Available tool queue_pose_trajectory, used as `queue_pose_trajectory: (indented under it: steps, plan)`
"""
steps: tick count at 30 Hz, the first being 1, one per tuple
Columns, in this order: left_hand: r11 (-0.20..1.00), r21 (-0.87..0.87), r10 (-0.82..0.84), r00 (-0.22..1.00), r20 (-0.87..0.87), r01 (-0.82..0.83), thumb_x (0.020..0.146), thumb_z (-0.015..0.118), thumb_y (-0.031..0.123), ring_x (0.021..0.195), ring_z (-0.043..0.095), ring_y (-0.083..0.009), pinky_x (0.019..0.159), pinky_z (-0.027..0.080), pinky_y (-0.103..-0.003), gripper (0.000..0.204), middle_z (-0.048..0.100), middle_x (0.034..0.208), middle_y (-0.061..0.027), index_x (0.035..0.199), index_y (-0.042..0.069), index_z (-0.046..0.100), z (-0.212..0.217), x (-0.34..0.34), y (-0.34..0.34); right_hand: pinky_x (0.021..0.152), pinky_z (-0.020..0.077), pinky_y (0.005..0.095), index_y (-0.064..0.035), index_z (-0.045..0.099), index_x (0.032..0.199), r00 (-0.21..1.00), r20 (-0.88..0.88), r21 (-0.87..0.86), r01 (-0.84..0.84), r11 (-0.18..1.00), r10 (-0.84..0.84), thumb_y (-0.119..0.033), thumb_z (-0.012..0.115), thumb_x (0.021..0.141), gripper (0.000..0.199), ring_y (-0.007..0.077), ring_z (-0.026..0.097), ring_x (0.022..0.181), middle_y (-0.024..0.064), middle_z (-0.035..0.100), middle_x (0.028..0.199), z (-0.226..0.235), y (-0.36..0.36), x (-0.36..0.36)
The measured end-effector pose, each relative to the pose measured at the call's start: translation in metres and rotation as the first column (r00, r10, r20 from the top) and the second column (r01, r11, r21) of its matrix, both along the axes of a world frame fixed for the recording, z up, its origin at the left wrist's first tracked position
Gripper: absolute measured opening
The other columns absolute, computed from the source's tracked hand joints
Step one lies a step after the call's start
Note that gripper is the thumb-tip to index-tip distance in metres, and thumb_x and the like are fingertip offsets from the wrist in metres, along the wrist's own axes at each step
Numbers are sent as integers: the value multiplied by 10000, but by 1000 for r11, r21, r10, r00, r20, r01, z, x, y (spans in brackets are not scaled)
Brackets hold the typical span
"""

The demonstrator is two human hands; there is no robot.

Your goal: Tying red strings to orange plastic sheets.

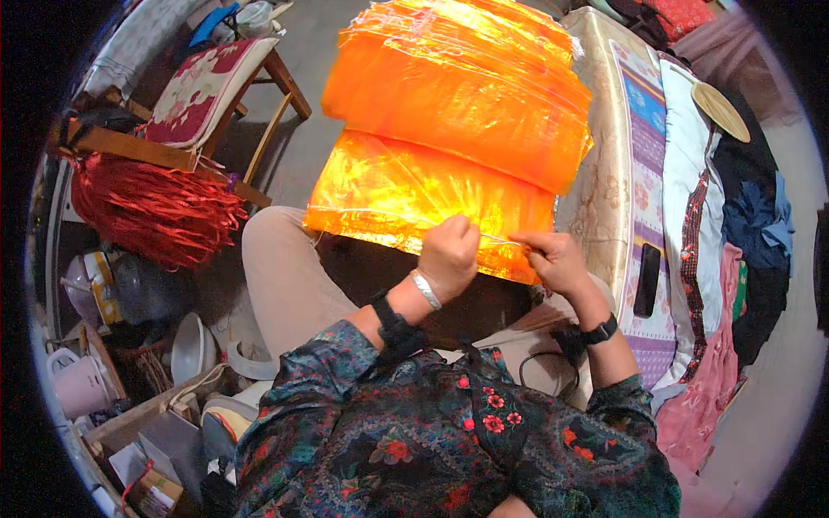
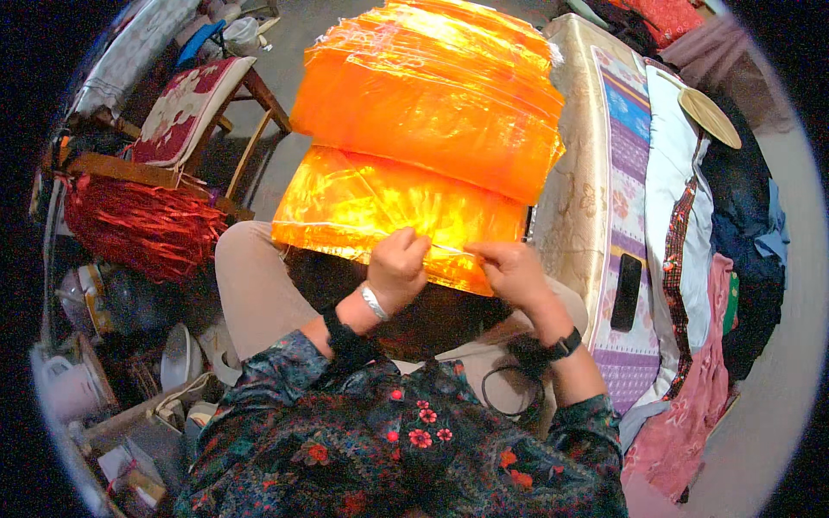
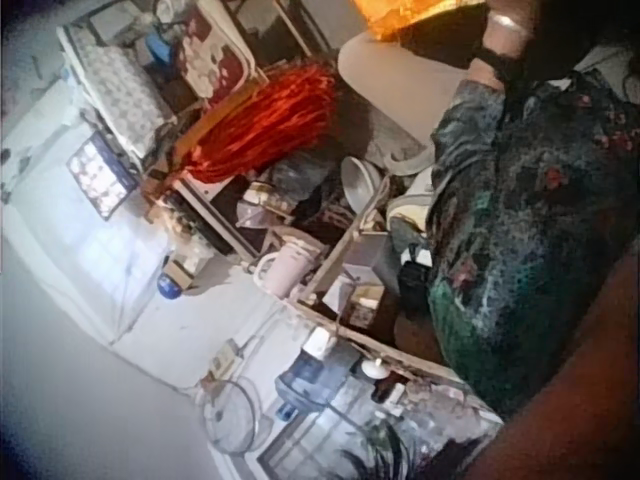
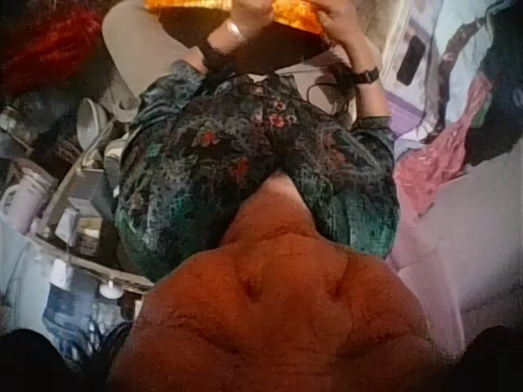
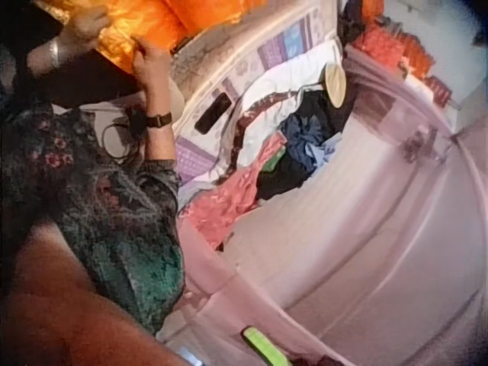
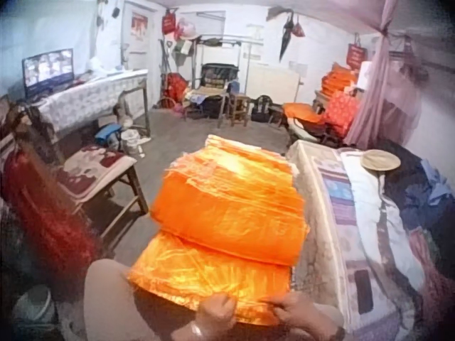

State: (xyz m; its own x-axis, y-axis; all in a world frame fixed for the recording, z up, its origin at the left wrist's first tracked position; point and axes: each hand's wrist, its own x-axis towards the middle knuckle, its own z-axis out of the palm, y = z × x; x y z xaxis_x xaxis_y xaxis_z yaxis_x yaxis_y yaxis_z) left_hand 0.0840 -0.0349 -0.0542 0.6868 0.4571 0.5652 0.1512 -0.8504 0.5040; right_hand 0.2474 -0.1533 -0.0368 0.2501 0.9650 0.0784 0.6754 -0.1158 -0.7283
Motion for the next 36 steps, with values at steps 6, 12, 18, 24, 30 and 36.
queue_pose_trajectory:
  steps: [6,12,18,24,30,36]
  plan:
    - [998,2,63,991,117,-64,574,511,29,676,473,-299,605,396,-393,150,433,693,-137,722,13,494,-7,12,-1,512,370,211,-63,561,1066,962,-260,3,-84,996,82,57,433,673,430,82,433,537,-3,516,645,-6,57,-10]
    - [971,41,239,965,-110,-235,549,516,18,717,442,-296,620,357,-400,136,423,728,-127,660,38,441,-11,-31,46,535,412,202,-37,597,989,932,-361,-81,-42,996,10,59,426,684,362,86,491,548,19,535,629,10,55,-2]
    - [989,-12,146,986,76,-146,507,475,13,612,442,-307,553,354,-388,146,420,626,-132,640,45,427,-17,-15,42,557,433,286,-92,583,1011,996,-14,-132,-84,988,83,35,445,684,378,203,521,549,148,542,647,2,76,-31]
    - [991,-64,128,979,157,-119,563,476,-16,676,478,-307,604,381,-379,175,468,690,-133,733,20,492,-12,3,44,518,396,255,-87,584,1029,948,-281,175,-104,979,151,65,403,652,444,138,470,519,99,507,597,-20,116,-31]
    - [899,190,402,916,-2,-394,594,489,-15,750,487,-294,660,376,-383,176,496,749,-126,762,28,511,2,-42,71,488,377,223,-62,610,981,913,-404,29,-51,998,58,64,377,659,416,81,435,501,32,466,560,-13,113,-25]
    - [930,-19,366,928,-63,-368,566,508,29,626,484,-293,568,380,-387,89,452,639,-123,633,54,455,-13,-48,90,511,400,237,-69,606,987,983,-79,-86,-172,981,166,58,398,657,410,105,462,511,59,511,597,-1,110,-27]
